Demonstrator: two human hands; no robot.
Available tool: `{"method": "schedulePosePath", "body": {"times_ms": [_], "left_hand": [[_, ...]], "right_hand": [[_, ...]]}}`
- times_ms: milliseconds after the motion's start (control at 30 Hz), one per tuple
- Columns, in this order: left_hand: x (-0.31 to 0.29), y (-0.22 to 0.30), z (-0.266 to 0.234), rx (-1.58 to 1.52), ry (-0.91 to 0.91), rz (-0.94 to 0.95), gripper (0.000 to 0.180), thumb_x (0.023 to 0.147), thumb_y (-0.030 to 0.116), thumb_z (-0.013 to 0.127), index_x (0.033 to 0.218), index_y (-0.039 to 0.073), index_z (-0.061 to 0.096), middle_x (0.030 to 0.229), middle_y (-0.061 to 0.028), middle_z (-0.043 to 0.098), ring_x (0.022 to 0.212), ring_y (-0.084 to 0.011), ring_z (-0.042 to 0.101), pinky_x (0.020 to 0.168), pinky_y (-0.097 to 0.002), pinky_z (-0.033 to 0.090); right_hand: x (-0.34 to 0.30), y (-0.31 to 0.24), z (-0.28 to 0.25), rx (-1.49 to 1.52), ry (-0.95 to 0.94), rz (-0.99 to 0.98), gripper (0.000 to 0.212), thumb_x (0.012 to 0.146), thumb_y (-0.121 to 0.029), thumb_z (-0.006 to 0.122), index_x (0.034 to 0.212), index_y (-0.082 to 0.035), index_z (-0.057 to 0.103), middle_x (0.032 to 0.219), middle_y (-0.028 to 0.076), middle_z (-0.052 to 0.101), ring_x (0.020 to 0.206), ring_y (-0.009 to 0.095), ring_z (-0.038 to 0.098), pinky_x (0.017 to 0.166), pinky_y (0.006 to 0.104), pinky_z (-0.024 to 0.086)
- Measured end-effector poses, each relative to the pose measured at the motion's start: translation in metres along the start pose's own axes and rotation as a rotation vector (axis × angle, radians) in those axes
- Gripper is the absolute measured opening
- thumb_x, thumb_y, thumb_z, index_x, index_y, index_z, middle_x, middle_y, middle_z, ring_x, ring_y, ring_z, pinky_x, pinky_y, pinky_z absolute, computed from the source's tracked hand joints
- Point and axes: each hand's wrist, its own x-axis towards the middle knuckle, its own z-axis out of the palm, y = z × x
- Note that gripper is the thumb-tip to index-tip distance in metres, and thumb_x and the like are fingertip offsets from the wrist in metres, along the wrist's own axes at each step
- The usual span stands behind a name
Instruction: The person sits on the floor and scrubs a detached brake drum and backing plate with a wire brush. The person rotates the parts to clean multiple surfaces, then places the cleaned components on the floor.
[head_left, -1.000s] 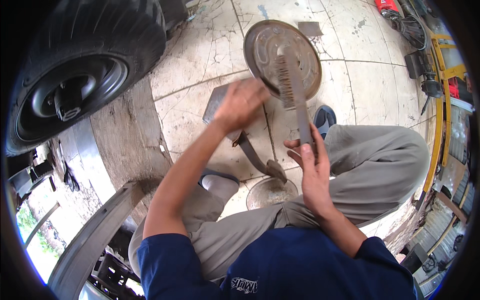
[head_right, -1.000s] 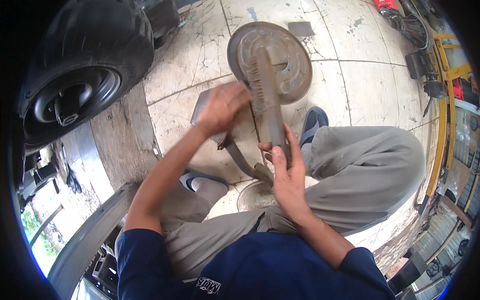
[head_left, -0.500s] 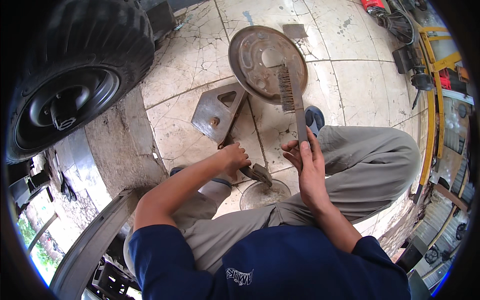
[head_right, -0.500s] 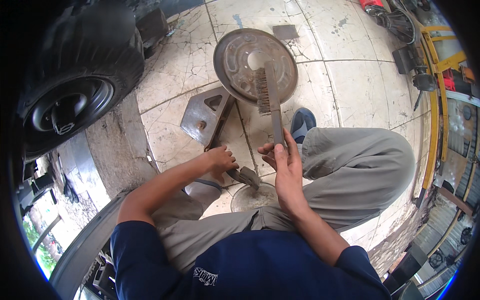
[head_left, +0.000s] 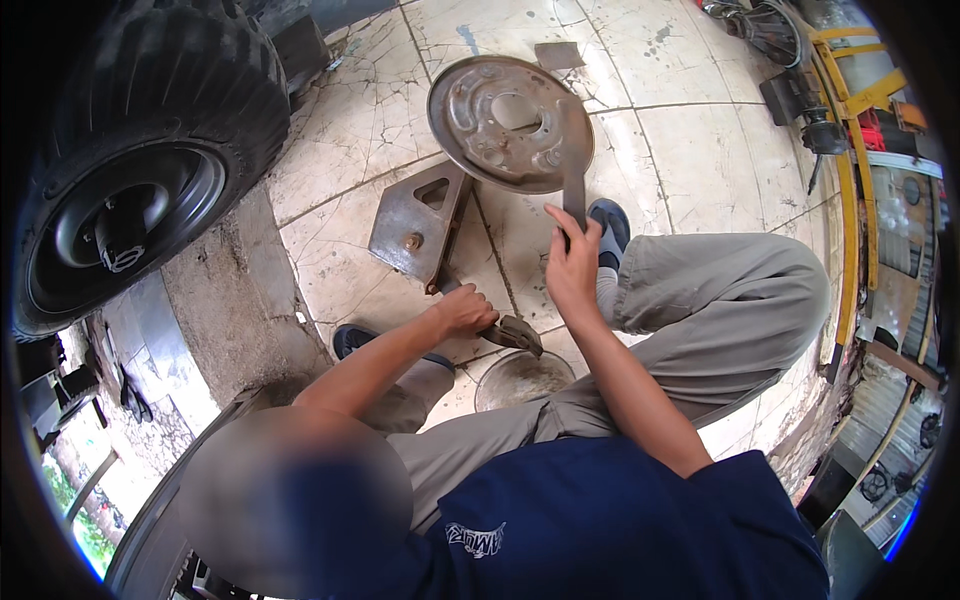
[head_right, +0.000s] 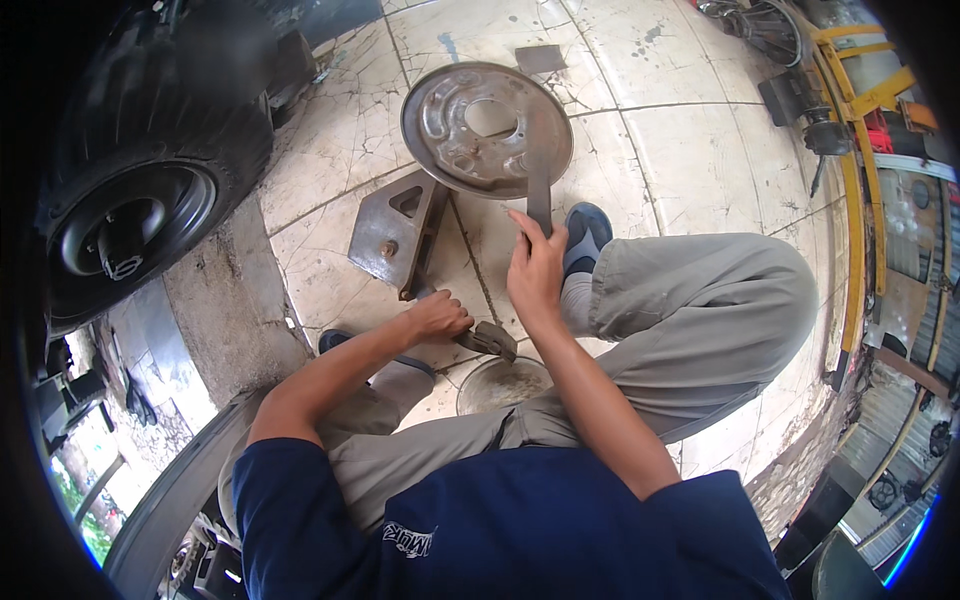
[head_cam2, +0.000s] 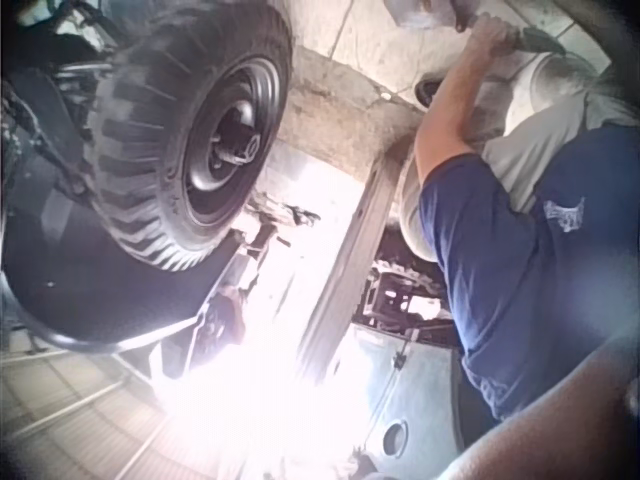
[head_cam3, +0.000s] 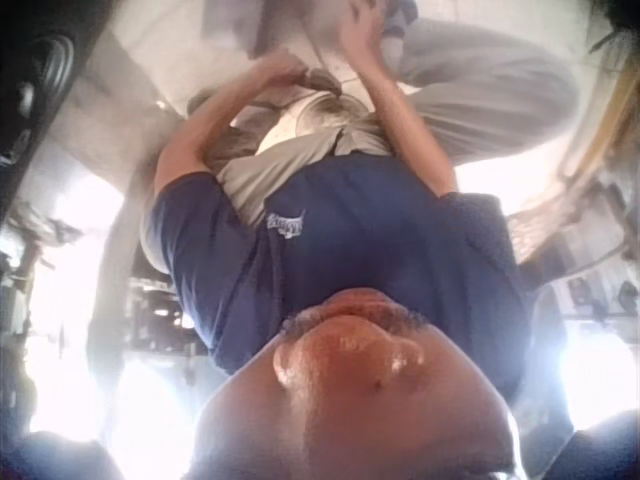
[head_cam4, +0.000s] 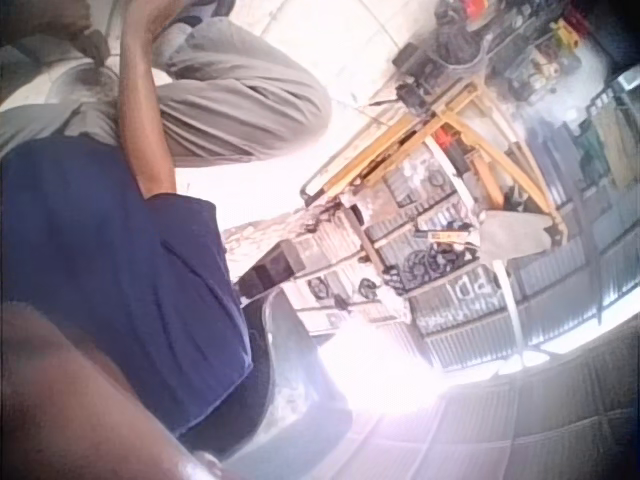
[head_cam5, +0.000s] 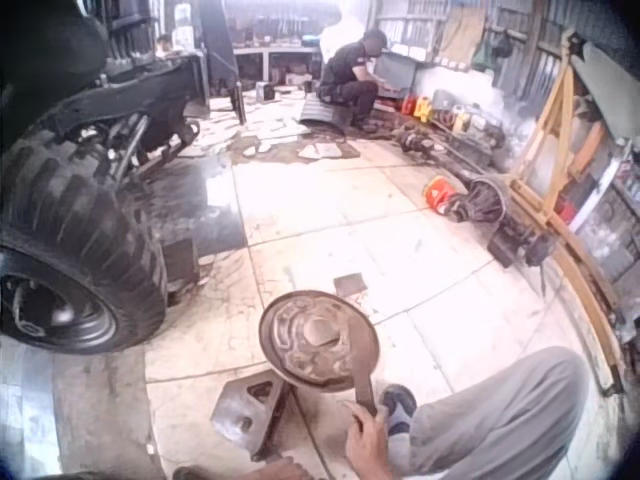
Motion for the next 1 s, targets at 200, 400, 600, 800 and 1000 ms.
{"method": "schedulePosePath", "body": {"times_ms": [200, 400, 600, 800, 1000], "left_hand": [[0.003, -0.001, 0.0, 0.011, 0.03, 0.024, 0.014, 0.084, 0.028, 0.062, 0.087, 0.015, 0.064, 0.076, -0.0029, 0.068, 0.079, -0.0226, 0.07, 0.072, -0.0389, 0.049], [0.005, 0.0, -0.015, -0.027, 0.032, 0.016, 0.018, 0.081, 0.03, 0.065, 0.088, 0.013, 0.064, 0.076, -0.0033, 0.068, 0.081, -0.0236, 0.069, 0.073, -0.0397, 0.049], [0.008, 0.0, -0.028, -0.062, 0.016, 0.011, 0.024, 0.078, 0.033, 0.069, 0.09, 0.013, 0.063, 0.077, -0.0038, 0.068, 0.082, -0.0236, 0.069, 0.074, -0.0396, 0.049], [0.007, 0.002, -0.034, -0.095, 0.016, -0.008, 0.028, 0.078, 0.036, 0.071, 0.091, 0.012, 0.063, 0.079, -0.0043, 0.069, 0.083, -0.0237, 0.069, 0.075, -0.0395, 0.05], [0.011, -0.002, -0.054, -0.109, 0.032, 0.018, 0.032, 0.077, 0.036, 0.073, 0.094, 0.011, 0.063, 0.08, -0.0052, 0.069, 0.085, -0.0245, 0.069, 0.077, -0.0405, 0.049]], "right_hand": [[0.057, 0.045, 0.025, -0.561, 0.039, -0.224, 0.061, 0.084, -0.024, 0.077, 0.141, -0.024, 0.056, 0.133, 0.017, 0.044, 0.131, 0.037, 0.04, 0.112, 0.0566, 0.03], [0.076, 0.07, 0.037, -0.705, 0.065, -0.337, 0.087, 0.077, -0.03, 0.085, 0.152, -0.027, 0.041, 0.138, 0.018, 0.034, 0.133, 0.038, 0.035, 0.117, 0.0606, 0.024], [0.093, 0.07, 0.046, -0.641, 0.142, -0.445, 0.09, 0.075, -0.031, 0.086, 0.153, -0.027, 0.041, 0.136, 0.018, 0.033, 0.133, 0.037, 0.035, 0.117, 0.0616, 0.025], [0.112, 0.029, 0.047, -0.853, -0.04, -0.67, 0.091, 0.068, -0.028, 0.089, 0.148, -0.024, 0.047, 0.135, 0.014, 0.034, 0.135, 0.033, 0.034, 0.116, 0.0622, 0.027], [0.131, 0.032, 0.052, -0.845, -0.029, -0.7, 0.084, 0.067, -0.022, 0.088, 0.144, -0.025, 0.053, 0.133, 0.01, 0.041, 0.127, 0.031, 0.045, 0.106, 0.054, 0.038]]}}
